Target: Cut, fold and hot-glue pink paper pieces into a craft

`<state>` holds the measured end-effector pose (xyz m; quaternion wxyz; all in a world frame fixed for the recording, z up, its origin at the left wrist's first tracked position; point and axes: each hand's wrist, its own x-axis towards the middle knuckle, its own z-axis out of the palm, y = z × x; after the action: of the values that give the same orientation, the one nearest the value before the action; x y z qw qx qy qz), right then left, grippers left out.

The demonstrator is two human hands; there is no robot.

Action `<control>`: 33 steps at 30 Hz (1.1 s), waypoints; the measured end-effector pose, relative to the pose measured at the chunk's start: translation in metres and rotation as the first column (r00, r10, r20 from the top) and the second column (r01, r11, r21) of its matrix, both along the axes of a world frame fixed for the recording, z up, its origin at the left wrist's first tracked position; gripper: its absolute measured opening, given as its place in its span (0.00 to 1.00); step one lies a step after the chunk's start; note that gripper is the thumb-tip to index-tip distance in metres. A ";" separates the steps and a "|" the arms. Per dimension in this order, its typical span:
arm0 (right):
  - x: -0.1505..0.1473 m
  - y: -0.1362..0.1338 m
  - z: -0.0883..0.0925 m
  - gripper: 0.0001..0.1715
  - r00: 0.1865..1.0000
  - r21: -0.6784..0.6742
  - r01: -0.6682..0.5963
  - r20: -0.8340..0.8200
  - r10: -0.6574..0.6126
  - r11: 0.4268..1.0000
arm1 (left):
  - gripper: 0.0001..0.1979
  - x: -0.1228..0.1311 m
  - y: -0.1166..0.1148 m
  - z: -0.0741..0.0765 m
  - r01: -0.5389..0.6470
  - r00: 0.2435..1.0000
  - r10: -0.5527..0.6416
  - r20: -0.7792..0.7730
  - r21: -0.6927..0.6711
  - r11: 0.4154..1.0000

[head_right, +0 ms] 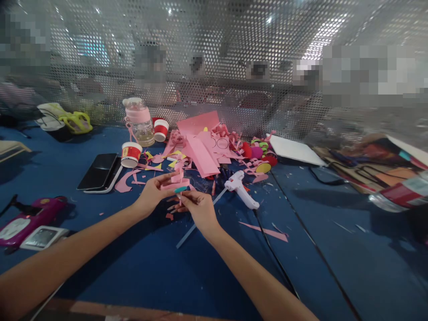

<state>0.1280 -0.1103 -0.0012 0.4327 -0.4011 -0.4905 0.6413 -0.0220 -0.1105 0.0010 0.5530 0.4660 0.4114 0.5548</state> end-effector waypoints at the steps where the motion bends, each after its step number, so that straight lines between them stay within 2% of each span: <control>1: 0.000 0.000 0.000 0.16 1.000 -0.004 -0.005 -0.002 0.005 1.000 | 0.30 0.000 0.000 0.000 0.013 1.000 -0.013 0.014 -0.006 1.000; 10: 0.000 0.000 -0.001 0.15 1.000 -0.021 -0.029 0.003 0.029 0.999 | 0.33 -0.002 0.001 -0.006 0.123 0.984 -0.119 0.131 -0.021 0.992; 23: -0.001 0.000 0.000 0.18 0.999 -0.037 -0.052 -0.002 0.052 0.998 | 0.36 -0.005 0.002 -0.007 0.083 0.997 -0.082 0.013 -0.033 0.996; 28: 0.000 0.000 -0.001 0.19 0.999 -0.036 -0.050 0.000 0.050 0.998 | 0.36 -0.005 0.001 -0.005 0.101 0.995 -0.100 0.016 -0.044 0.994; 33: 0.000 0.000 0.001 0.16 1.000 -0.001 -0.030 0.005 0.030 1.000 | 0.35 -0.004 0.002 -0.003 0.084 0.996 -0.083 0.034 -0.043 0.996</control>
<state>0.1282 -0.1102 -0.0001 0.4218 -0.3955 -0.4972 0.6469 -0.0258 -0.1087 -0.0022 0.5925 0.4616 0.3946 0.5294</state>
